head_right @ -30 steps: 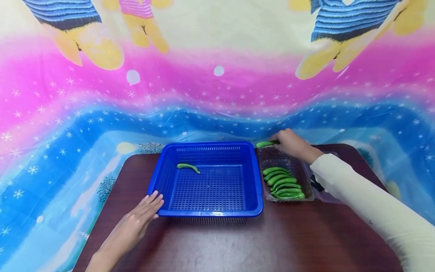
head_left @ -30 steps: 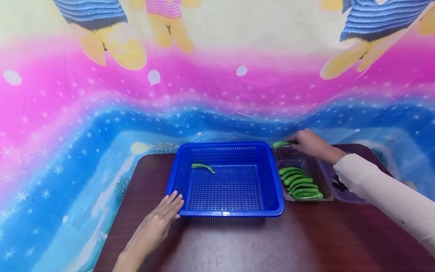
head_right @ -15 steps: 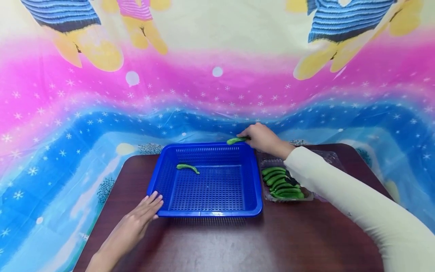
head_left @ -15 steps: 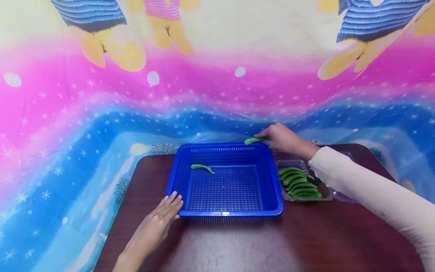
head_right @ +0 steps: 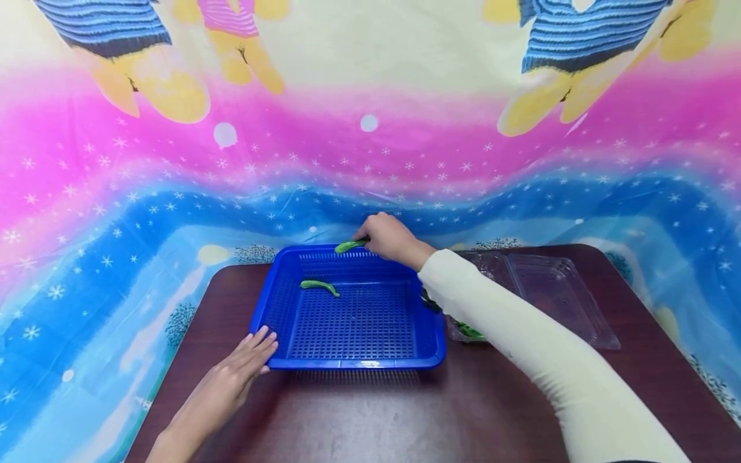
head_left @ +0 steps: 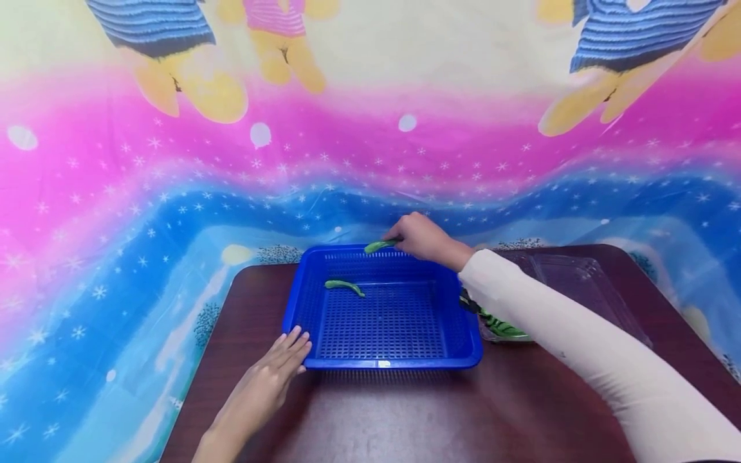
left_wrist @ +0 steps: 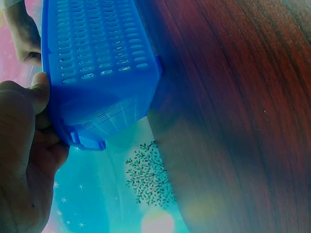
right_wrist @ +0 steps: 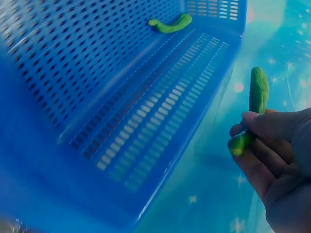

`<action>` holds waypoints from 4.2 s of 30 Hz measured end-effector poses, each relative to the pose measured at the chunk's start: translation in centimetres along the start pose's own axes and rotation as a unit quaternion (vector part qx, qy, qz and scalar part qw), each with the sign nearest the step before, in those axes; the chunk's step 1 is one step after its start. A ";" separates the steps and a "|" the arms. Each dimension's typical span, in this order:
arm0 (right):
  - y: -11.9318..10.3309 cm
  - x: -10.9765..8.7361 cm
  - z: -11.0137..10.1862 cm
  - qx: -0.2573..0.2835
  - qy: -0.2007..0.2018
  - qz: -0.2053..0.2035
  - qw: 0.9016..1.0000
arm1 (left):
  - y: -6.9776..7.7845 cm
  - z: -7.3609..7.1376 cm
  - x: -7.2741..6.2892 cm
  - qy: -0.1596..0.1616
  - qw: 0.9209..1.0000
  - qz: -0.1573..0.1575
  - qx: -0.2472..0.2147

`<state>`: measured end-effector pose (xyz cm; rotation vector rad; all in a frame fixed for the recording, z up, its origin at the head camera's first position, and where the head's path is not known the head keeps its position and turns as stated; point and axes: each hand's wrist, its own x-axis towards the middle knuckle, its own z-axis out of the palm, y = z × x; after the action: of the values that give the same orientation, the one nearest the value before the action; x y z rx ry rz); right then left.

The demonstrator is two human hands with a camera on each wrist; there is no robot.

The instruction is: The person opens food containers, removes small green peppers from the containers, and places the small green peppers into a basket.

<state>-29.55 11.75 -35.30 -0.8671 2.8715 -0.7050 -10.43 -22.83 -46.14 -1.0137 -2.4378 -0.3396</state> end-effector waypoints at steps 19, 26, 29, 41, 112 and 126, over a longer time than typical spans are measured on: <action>-4.4 4.7 7.4 0.034 -0.051 -0.001 0.998 | -0.2 0.0 -0.2 -0.018 1.000 -0.010 0.000; -5.0 5.3 10.9 0.040 -0.053 0.053 0.996 | -0.2 0.2 -0.1 -0.026 1.000 -0.012 -0.006; -4.9 5.3 12.0 0.047 -0.056 0.065 0.995 | -0.2 0.2 -0.1 -0.026 1.000 -0.012 -0.005; -4.5 5.7 14.3 -0.005 -0.060 0.092 0.994 | -0.3 0.3 0.0 -0.018 1.000 -0.012 0.001; 16.8 -15.4 1.1 -0.123 -0.032 0.044 0.991 | -0.2 0.4 0.1 -0.016 1.000 -0.018 -0.005; 18.4 -14.0 2.3 -0.114 -0.067 0.016 0.991 | -0.2 0.1 -0.1 -0.023 0.999 -0.023 0.004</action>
<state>-26.77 31.91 -46.55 -0.8538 2.8739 -0.3038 -10.55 -22.96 -46.25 -0.9733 -2.5042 -0.3250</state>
